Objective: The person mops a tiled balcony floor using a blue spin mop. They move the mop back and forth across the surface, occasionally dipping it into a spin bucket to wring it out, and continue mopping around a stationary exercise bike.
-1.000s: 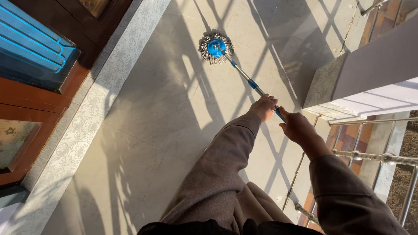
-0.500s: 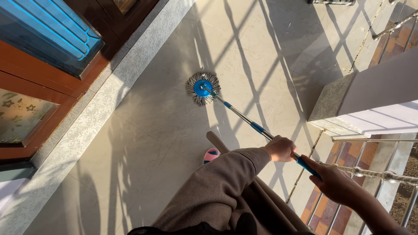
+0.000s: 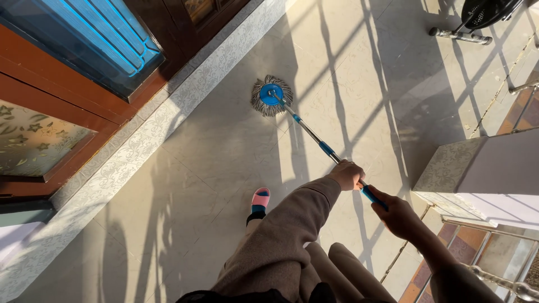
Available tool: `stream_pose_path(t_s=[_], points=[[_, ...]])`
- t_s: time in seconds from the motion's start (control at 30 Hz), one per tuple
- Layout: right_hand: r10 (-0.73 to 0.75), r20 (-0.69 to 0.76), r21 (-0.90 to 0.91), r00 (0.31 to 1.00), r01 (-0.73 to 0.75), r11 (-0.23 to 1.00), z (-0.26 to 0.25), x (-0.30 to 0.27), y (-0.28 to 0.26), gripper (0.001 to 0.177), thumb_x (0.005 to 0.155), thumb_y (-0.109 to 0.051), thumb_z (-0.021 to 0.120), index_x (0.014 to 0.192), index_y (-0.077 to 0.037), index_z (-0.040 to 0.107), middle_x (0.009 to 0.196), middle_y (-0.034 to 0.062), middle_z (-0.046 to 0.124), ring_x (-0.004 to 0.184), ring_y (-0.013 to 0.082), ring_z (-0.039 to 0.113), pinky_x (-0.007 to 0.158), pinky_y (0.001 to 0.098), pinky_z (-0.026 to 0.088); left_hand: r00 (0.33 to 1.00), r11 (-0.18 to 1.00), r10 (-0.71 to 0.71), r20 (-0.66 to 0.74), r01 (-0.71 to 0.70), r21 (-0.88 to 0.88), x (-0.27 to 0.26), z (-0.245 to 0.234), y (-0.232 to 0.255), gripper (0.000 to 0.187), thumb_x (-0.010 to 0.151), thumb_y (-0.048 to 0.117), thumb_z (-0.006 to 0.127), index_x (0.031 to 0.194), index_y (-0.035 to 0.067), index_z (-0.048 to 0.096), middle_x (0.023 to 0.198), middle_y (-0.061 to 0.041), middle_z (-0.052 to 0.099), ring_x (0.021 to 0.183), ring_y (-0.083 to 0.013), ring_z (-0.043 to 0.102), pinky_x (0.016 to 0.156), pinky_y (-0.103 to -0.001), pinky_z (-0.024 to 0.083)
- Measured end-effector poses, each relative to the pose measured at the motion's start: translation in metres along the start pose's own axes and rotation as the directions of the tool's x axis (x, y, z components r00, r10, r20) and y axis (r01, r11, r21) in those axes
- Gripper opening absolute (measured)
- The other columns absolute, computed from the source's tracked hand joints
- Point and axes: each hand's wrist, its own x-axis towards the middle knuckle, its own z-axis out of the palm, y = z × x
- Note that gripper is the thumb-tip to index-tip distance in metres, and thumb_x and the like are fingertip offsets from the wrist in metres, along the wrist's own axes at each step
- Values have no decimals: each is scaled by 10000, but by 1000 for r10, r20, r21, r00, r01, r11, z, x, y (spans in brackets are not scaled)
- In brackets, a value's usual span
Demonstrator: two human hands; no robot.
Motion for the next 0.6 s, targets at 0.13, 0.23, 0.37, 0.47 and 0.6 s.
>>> stream_pose_path(t_s=[0.13, 0.23, 0.37, 0.47, 0.6], points=[[-126, -18, -29, 992, 125, 992, -10, 86, -92, 473, 770, -247, 544, 1232, -315, 464, 1024, 169, 607, 929, 349, 581, 770, 423, 476, 981, 989, -151, -120, 151, -8, 45, -37, -117, 174, 657, 205, 674, 809, 159, 600, 881, -61, 633, 1022, -259, 538, 1007, -441, 284], [-202, -50, -56, 978, 199, 978, -11, 120, -141, 481, 768, -241, 566, 1237, -286, 469, 994, 144, 615, 887, 308, 601, 723, 394, 492, 958, 973, -210, -196, 225, 54, 49, -71, -166, 179, 704, 164, 602, 882, 154, 587, 920, -41, 608, 1026, -251, 531, 942, -411, 377], [-254, 9, -141, 967, 253, 957, -6, 97, -177, 505, 771, -191, 544, 1261, -233, 433, 982, 210, 602, 901, 363, 580, 735, 448, 488, 954, 963, -225, -200, 248, 103, 17, -91, -167, 166, 713, 236, 508, 796, 140, 616, 857, -60, 615, 978, -264, 536, 934, -449, 378], [-257, 28, -177, 966, 258, 950, -6, 69, -180, 511, 771, -173, 537, 1264, -241, 424, 990, 211, 603, 898, 369, 585, 729, 449, 495, 944, 954, -258, -207, 282, 98, 0, -84, -150, 171, 711, 249, 497, 783, 157, 622, 861, -37, 615, 990, -241, 529, 963, -460, 345], [-275, 82, -161, 958, 285, 945, 10, 30, -151, 534, 760, -131, 543, 1265, -254, 421, 1015, 213, 600, 916, 388, 576, 721, 457, 494, 911, 930, -352, -214, 367, 31, -47, -62, -109, 192, 719, 277, 485, 777, 164, 629, 849, -31, 611, 994, -220, 527, 984, -501, 298]])
